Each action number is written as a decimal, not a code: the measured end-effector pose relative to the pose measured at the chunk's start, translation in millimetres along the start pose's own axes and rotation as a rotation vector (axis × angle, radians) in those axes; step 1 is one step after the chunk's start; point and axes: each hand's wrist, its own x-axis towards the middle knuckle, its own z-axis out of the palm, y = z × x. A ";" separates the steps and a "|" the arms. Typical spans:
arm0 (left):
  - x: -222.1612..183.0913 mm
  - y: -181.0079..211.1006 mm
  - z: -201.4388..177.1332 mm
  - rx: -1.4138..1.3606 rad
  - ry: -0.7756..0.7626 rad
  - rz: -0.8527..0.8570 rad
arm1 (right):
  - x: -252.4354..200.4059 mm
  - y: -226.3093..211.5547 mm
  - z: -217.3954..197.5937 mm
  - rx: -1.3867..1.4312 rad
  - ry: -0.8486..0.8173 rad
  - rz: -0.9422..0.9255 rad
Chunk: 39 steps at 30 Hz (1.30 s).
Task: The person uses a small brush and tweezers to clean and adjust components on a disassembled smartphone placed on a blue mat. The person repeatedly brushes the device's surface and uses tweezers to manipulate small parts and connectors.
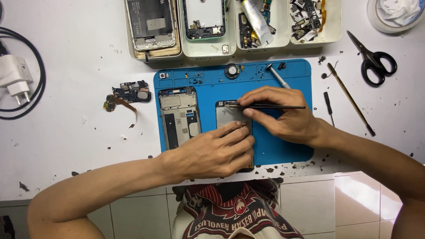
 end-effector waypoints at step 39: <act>-5.5 -11.6 6.9 -0.248 0.114 -0.064 | 3.5 4.8 2.5 -0.081 0.005 -0.009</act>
